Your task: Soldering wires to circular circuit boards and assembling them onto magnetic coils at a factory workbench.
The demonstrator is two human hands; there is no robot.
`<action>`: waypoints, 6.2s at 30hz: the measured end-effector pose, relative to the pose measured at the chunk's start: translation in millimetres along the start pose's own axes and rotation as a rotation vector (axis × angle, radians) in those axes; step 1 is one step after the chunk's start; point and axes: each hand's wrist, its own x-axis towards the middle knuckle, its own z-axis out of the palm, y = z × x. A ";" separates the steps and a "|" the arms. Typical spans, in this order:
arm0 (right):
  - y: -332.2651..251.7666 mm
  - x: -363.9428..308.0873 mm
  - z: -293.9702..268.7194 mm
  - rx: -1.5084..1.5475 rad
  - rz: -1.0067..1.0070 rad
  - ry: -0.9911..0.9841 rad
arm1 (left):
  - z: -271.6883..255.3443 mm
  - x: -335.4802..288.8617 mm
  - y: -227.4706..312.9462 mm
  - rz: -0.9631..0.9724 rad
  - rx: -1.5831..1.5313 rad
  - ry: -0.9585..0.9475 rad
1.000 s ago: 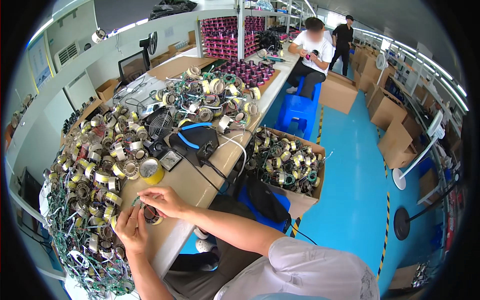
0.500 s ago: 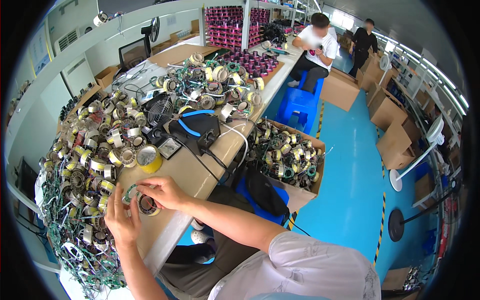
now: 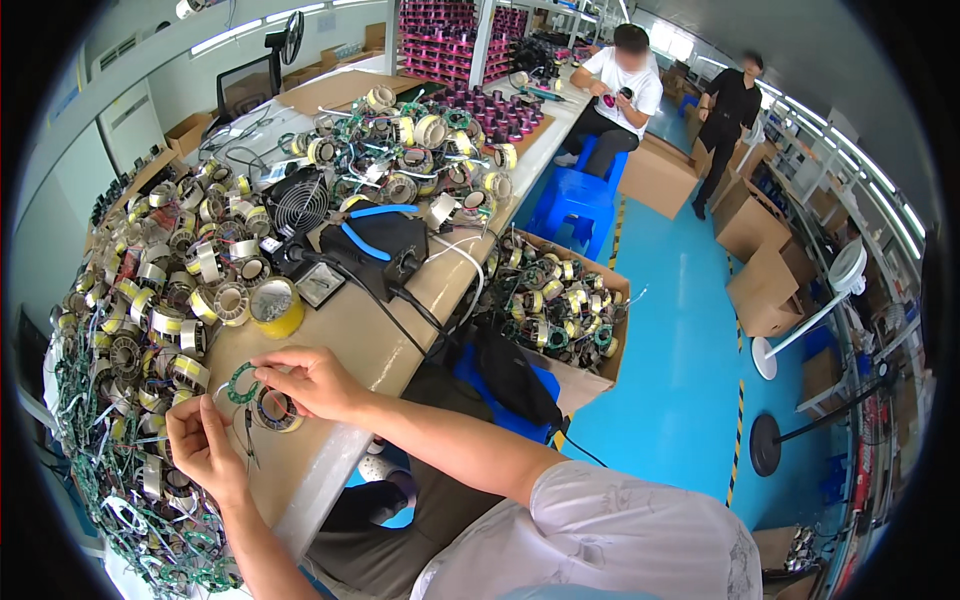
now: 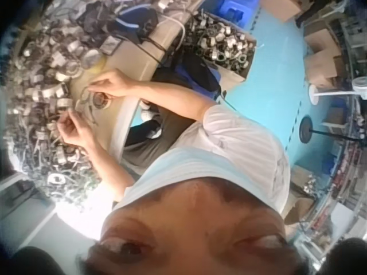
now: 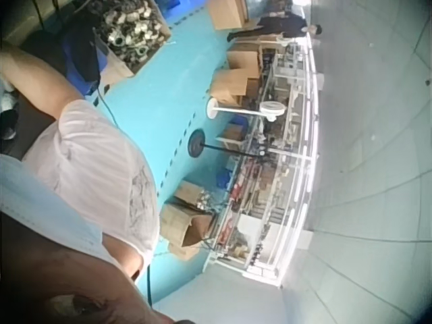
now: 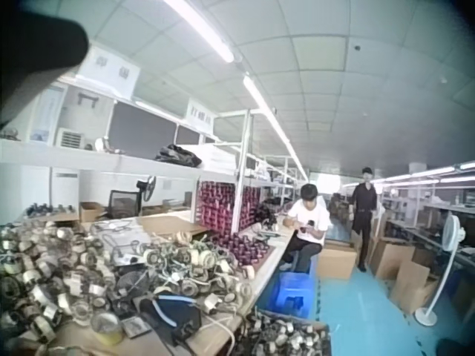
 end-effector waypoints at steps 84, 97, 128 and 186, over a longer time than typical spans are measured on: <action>11.8 1.0 0.5 0.046 -0.048 0.006 | -7.4 12.6 4.9 -0.128 -0.314 -0.285; 1.0 -3.2 -4.6 0.022 -0.035 -0.002 | 7.6 8.2 -0.9 -0.046 -0.208 -0.395; -10.3 10.1 -34.5 0.140 0.049 0.391 | 7.9 5.4 5.3 -0.072 -0.347 -0.402; 6.5 -37.8 -50.0 0.099 -0.451 0.131 | 1.7 0.2 1.3 -0.082 -0.383 -0.413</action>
